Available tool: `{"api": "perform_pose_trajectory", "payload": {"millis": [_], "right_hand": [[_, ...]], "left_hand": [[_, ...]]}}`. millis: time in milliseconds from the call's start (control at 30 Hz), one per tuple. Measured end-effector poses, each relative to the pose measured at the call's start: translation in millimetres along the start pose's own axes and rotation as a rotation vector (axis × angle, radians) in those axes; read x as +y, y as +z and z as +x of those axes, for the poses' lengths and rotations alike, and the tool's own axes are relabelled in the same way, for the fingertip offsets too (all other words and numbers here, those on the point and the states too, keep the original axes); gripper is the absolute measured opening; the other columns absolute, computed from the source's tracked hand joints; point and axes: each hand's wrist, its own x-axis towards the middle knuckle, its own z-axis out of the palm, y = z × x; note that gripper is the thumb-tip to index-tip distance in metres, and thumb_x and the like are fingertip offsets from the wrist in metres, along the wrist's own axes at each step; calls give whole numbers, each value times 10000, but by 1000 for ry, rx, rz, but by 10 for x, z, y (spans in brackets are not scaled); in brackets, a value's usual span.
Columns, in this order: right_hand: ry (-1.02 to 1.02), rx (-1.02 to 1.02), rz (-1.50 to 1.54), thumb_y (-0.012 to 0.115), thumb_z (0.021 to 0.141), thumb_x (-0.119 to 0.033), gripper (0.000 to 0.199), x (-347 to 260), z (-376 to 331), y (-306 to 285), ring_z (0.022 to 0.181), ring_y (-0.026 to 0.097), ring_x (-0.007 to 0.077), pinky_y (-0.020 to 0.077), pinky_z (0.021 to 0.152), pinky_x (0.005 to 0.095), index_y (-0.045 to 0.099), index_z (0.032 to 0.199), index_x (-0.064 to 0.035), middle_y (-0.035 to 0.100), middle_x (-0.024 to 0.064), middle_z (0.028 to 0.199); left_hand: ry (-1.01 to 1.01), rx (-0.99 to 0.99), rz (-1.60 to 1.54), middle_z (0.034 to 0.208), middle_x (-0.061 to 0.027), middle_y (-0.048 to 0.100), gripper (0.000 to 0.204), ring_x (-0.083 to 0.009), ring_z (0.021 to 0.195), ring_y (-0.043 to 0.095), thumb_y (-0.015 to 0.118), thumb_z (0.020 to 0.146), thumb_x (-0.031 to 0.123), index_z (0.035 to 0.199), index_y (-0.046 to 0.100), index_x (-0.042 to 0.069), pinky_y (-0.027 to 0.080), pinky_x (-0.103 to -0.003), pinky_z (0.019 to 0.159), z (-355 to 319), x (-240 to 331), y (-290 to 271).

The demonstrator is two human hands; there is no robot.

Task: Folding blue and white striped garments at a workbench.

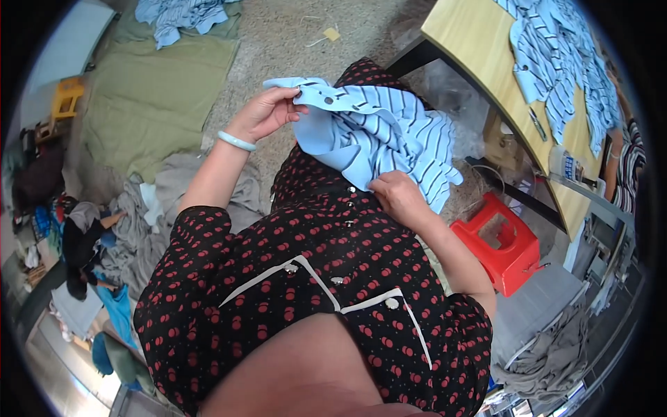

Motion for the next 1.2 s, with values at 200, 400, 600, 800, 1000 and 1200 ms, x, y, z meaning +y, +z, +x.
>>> {"api": "perform_pose_trajectory", "payload": {"millis": [200, 400, 600, 800, 1000, 1200], "right_hand": [[164, 227, 153, 585, 731, -71, 124, 97, 136, -120, 775, 544, 314, 437, 691, 367, 568, 842, -17, 561, 152, 794], [249, 527, -115, 630, 694, -82, 306, 418, 338, -123, 901, 518, 315, 413, 776, 365, 523, 977, -35, 541, 145, 974], [291, 749, -60, 572, 690, 4, 139, 586, 289, -55, 747, 554, 236, 429, 678, 306, 565, 818, -49, 571, 86, 802], [335, 940, -41, 571, 681, 52, 144, 556, 204, -154, 718, 532, 205, 426, 644, 288, 543, 785, -45, 545, 65, 770], [345, 925, -11, 571, 679, 56, 147, 601, 160, -110, 729, 531, 210, 425, 657, 287, 546, 790, -36, 545, 73, 774], [374, 531, -40, 566, 663, 10, 225, 790, 61, 25, 833, 531, 288, 425, 747, 342, 559, 883, -37, 550, 122, 863]], "left_hand": [[57, -55, -47, 976, -110, 583, 278, -177, 843, 586, 475, 836, 97, 1086, 485, -25, 511, -295, 654, -156, -96, -108], [46, -97, -58, 1053, -137, 554, 343, -207, 903, 568, 457, 824, 108, 1133, 443, -40, 497, -346, 731, -223, -111, -15], [50, -76, -109, 1083, -159, 534, 353, -244, 932, 560, 458, 823, 102, 1143, 429, -44, 499, -347, 729, -207, -109, -28], [16, -58, -17, 1052, -154, 546, 323, -267, 932, 571, 446, 871, 106, 1146, 432, -62, 525, -280, 697, -100, -178, -86], [16, -33, 26, 1049, -161, 547, 314, -271, 936, 572, 448, 876, 111, 1130, 442, -72, 531, -276, 683, -47, -161, -75], [-111, 60, 36, 1006, -153, 570, 265, -248, 846, 607, 468, 870, 115, 1075, 458, -53, 528, -274, 654, 252, -392, -332]]}}
